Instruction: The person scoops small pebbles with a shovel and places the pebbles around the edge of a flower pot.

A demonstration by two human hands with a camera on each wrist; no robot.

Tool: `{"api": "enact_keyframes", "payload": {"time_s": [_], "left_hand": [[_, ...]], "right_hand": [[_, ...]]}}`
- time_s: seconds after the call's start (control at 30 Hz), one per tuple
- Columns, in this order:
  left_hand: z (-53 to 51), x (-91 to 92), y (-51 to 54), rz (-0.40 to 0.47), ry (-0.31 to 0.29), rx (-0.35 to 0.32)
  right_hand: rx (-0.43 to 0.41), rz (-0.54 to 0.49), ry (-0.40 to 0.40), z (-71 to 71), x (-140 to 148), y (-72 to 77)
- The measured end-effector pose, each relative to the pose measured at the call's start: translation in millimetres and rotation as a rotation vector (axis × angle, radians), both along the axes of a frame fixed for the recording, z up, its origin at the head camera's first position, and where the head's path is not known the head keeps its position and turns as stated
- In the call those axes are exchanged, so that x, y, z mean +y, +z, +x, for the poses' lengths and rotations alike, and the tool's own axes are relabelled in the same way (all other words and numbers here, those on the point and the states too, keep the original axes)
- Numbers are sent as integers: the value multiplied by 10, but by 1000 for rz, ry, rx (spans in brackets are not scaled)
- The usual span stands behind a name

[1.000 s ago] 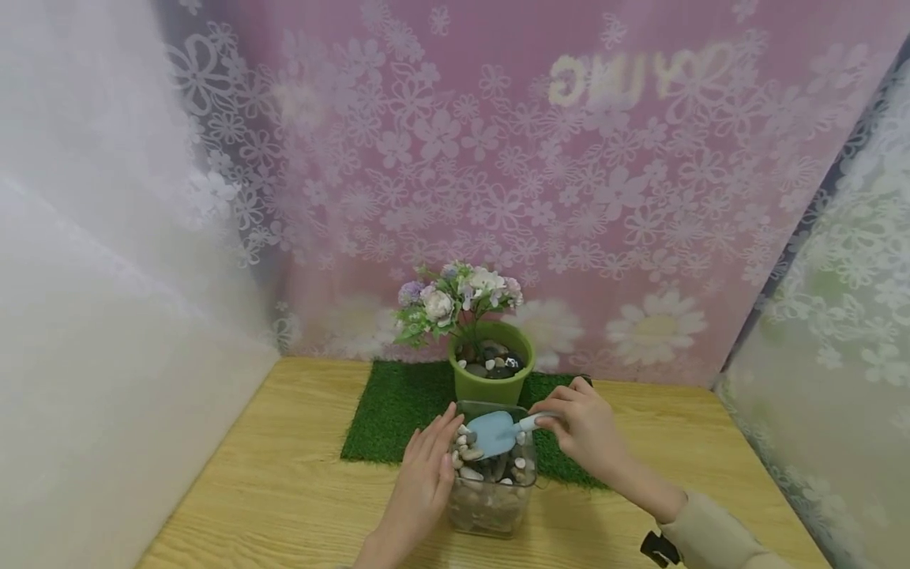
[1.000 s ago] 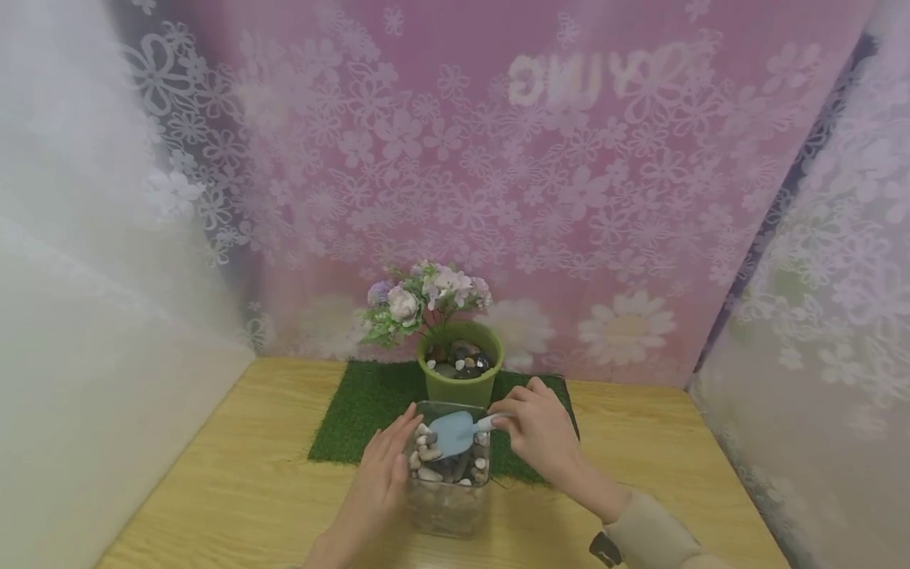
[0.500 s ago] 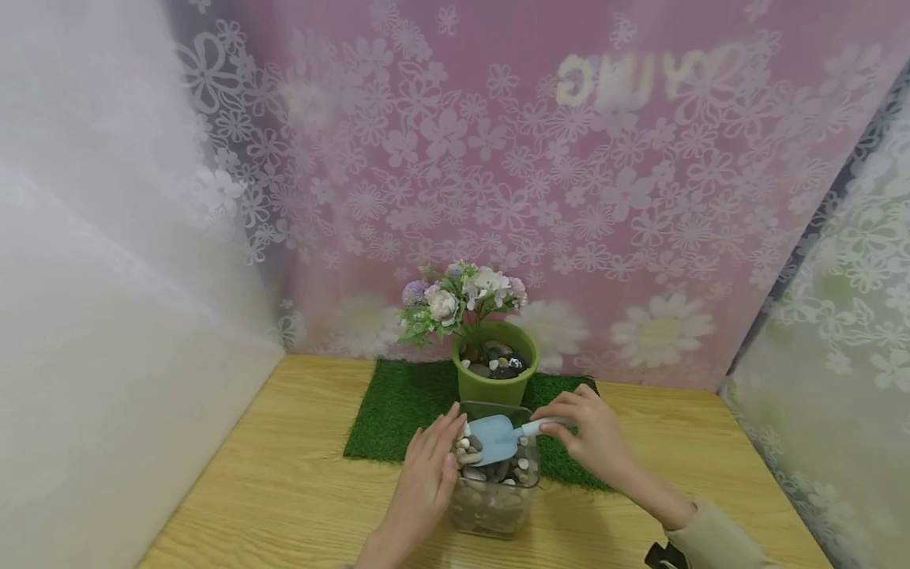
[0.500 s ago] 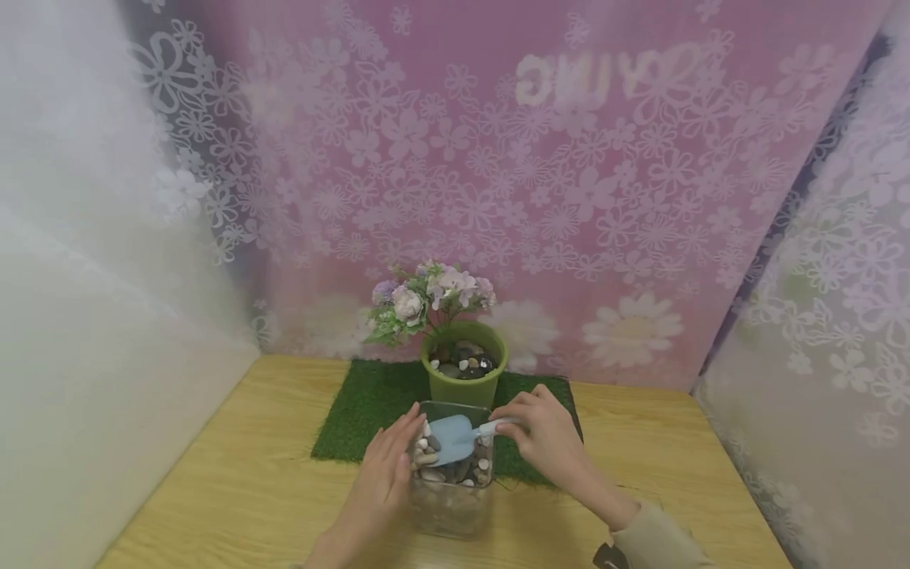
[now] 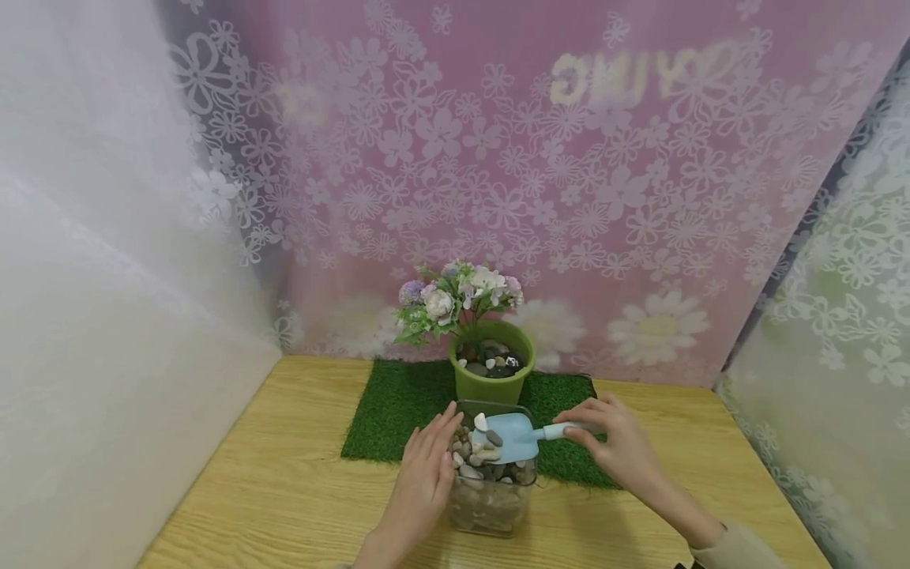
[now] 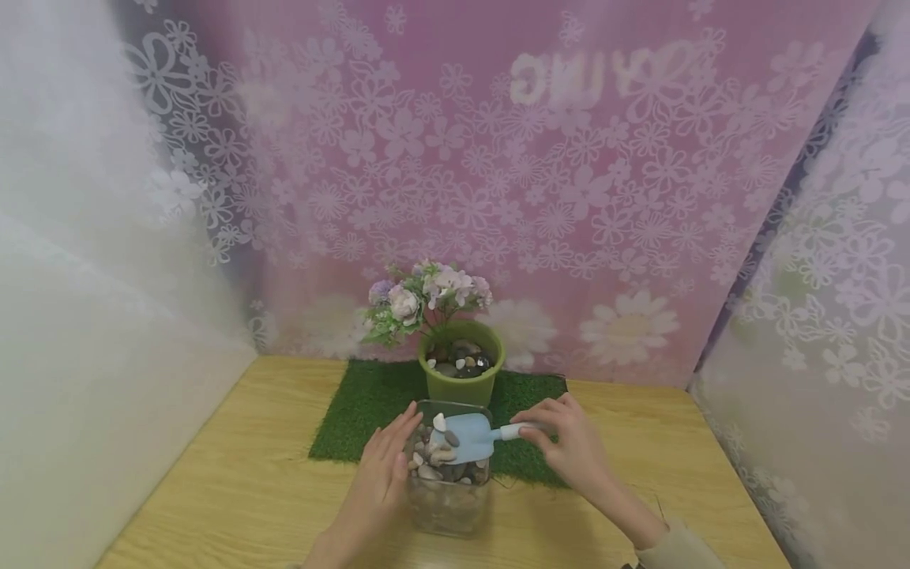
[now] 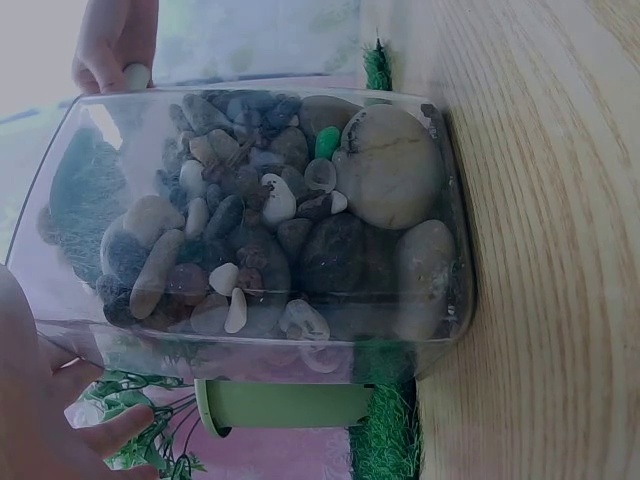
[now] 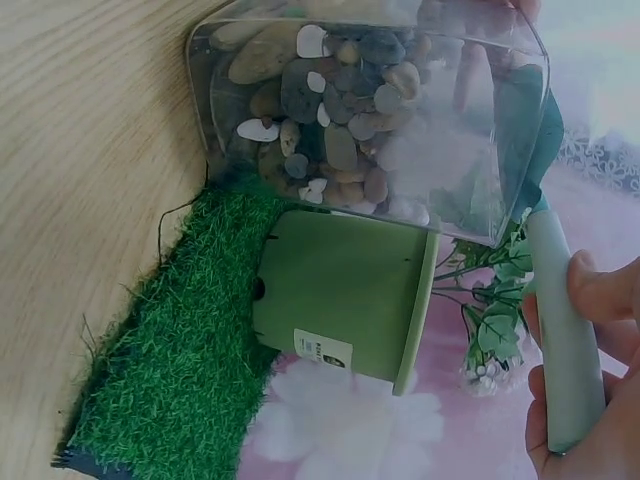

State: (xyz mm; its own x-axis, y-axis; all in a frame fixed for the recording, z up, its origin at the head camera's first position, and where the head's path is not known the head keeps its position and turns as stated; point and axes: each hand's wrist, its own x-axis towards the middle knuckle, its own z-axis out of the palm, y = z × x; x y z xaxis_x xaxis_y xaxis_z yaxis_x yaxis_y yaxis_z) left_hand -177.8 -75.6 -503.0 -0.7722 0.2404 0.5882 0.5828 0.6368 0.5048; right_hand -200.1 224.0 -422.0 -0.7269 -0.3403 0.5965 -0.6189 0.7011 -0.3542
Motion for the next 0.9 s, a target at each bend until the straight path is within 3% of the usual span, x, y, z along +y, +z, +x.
{"api": "enact_keyframes", "payload": {"time_s": [0.5, 0.9], "left_hand": [[-6, -11, -3, -24, 13, 25], [-11, -2, -6, -24, 13, 27]], "right_hand": [[34, -29, -56, 39, 75, 53], [68, -14, -101, -160, 168, 253]]}}
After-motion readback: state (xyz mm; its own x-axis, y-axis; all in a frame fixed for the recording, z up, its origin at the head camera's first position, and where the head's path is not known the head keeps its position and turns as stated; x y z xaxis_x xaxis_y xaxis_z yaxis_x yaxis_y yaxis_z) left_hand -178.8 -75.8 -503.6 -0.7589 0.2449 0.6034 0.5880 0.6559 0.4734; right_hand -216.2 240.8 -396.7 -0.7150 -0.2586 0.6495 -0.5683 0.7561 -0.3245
